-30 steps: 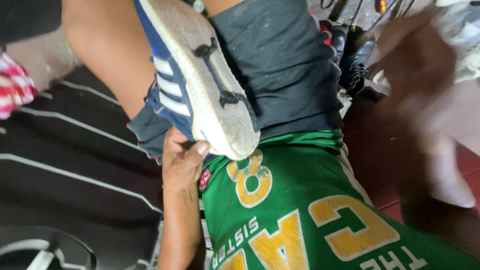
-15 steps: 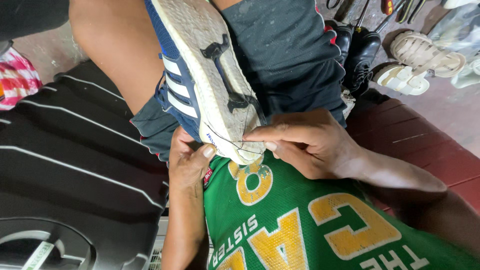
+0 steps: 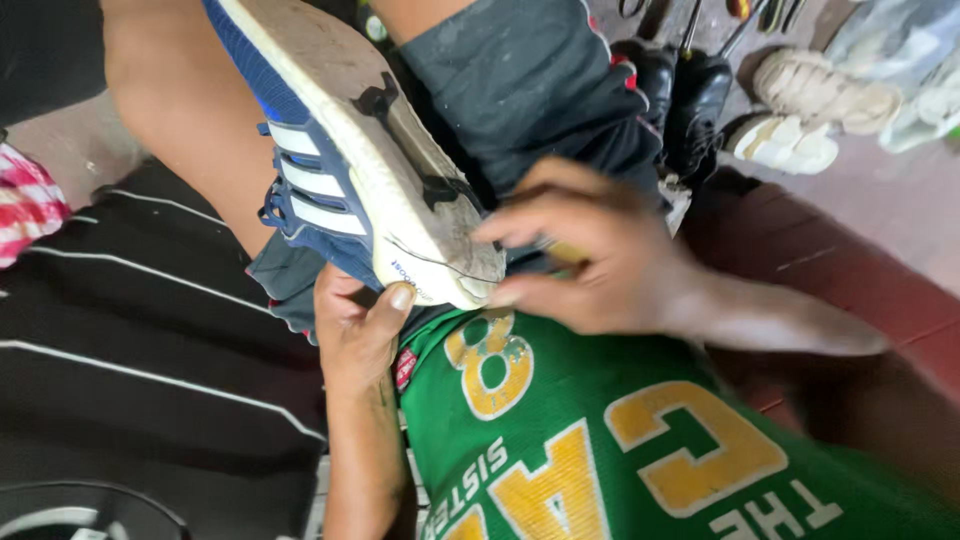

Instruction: The person is repairing a blue and white sneaker by stitching the sole to the upper. They use a needle and thread to repeatedly pierce the shoe material and pull the thread through, securing the sole.

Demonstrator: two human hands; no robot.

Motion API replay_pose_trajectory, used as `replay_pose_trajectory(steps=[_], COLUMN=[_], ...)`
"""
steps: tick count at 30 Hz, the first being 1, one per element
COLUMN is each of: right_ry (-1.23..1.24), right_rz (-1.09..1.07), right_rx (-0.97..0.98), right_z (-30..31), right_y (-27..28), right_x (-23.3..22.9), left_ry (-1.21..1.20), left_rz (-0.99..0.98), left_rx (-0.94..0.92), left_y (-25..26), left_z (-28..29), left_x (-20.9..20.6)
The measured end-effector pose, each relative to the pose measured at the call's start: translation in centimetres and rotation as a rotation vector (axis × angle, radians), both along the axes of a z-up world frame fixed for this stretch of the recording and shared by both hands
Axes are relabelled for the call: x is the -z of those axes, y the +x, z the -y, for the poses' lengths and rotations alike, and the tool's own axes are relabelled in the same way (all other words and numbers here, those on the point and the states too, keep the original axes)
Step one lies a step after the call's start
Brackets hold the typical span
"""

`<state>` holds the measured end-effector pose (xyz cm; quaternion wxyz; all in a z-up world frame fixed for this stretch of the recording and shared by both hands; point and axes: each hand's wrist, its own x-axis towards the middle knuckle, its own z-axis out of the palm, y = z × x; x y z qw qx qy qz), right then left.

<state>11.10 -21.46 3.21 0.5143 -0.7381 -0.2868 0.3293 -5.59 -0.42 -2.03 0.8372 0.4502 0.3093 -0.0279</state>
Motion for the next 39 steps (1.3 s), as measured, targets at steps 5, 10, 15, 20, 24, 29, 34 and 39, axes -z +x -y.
replay_pose_trajectory(steps=[5, 10, 15, 20, 24, 29, 34, 39], right_ry=[0.057, -0.027, -0.408, -1.047, -0.475, -0.006, -0.023, -0.045], right_rz=[0.011, -0.105, 0.308, 1.032, 0.393, -0.024, -0.305, -0.292], right_rx=[0.010, 0.120, 0.312, 0.155, 0.277, -0.021, -0.113, -0.154], right_z=[-1.1, 3.5, 12.3, 15.2, 10.7, 3.4, 1.5, 1.1], right_y=[-0.8, 2.5, 5.9, 7.5, 4.4, -1.5, -2.4, -1.9], right_x=[0.6, 3.3, 6.0, 7.8, 4.6, 1.0, 0.2, 0.4], left_ry=[0.052, -0.018, -0.074, -0.088, -0.059, -0.077, -0.096, -0.084], left_rz=[-0.026, 0.025, 0.050, 0.031, 0.005, 0.005, 0.000, -0.002], left_rx=[0.002, -0.043, -0.122, -0.087, -0.035, -0.041, -0.036, -0.031], left_y=[-0.4, -0.7, -1.1, -1.5, -1.7, -1.7, -2.6, -3.1], left_z=[0.2, -0.5, -0.6, -0.5, -0.3, 0.3, 0.4, 0.4], left_x=[-0.3, 0.3, 0.7, 1.1, 0.8, 0.2, 0.8, 1.2])
